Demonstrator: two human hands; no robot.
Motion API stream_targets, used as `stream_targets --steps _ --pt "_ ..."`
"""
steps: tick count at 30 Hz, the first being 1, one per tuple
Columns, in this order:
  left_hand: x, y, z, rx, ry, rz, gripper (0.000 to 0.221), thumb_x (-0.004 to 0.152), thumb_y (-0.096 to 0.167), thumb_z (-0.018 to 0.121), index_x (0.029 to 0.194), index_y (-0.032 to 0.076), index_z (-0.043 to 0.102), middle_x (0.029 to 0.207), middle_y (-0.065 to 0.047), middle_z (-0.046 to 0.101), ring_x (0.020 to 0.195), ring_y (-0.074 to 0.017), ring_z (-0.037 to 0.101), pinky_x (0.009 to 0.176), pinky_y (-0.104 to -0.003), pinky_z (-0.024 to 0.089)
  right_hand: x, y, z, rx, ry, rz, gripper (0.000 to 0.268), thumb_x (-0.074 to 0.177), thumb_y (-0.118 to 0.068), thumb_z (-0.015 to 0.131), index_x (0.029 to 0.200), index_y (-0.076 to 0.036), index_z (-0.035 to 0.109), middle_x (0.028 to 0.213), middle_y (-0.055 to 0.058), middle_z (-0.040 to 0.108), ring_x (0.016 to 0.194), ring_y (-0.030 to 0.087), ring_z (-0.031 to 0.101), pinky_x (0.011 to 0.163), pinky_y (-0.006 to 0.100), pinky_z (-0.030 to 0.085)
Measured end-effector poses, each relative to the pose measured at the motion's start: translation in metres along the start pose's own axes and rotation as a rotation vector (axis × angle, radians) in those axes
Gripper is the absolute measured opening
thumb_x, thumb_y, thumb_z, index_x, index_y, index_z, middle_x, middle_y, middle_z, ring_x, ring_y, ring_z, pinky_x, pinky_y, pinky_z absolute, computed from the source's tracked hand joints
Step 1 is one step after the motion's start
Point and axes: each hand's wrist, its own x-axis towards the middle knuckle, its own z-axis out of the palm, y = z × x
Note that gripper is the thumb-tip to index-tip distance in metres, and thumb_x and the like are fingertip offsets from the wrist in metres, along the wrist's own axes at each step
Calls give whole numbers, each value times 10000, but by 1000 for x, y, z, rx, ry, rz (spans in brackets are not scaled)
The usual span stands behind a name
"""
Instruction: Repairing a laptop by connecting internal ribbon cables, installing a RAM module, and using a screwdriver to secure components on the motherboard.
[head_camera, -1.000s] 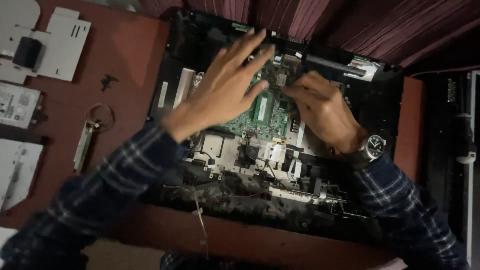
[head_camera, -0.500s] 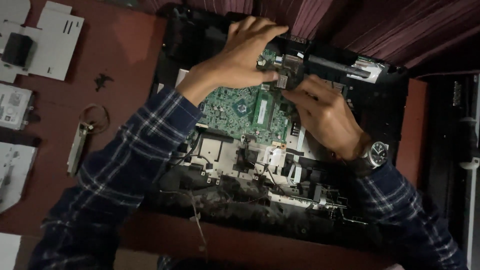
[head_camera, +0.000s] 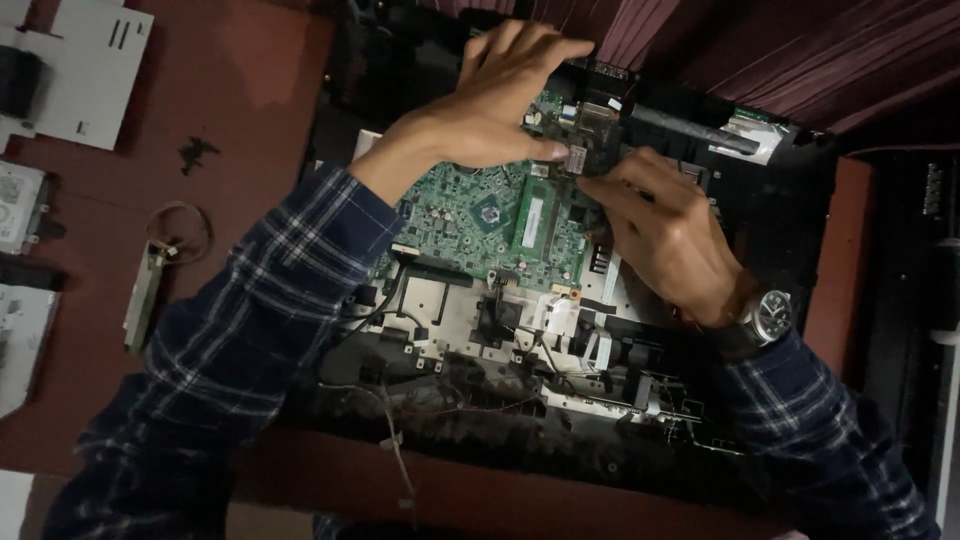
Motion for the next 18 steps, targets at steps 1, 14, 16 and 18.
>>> stream_targets --steps 1,14,16,18 --pt "0 0 1 -2 -1 -1 939 884 396 901 1581 133 330 1514 -109 376 1438 -328 271 1130 -514 216 0 0 0 1 -2 1 206 970 265 613 1140 184 698 998 212 606 826 303 553 773 418 513" --pt "1 1 6 51 46 -4 987 821 399 967 1558 142 364 1471 -85 412 1396 -316 316 1122 -500 242 1 -1 -1 -17 -10 -21 201 969 270 627 1134 185 705 1007 221 597 852 328 576 804 442 539" --pt "0 1 7 58 57 2 982 817 393 974 1551 143 371 1471 -85 410 1395 -318 315 1119 -500 246 0 1 -1 -29 -7 -40 201 964 280 633 1128 188 704 995 220 597 849 326 575 805 443 529" --pt "-1 -1 7 59 85 43 977 841 459 971 1547 161 365 1450 -70 417 1363 -312 332 1091 -495 250 -2 2 -1 -24 -25 -29 142 1014 206 639 1141 165 689 1001 219 578 861 341 568 796 459 517"
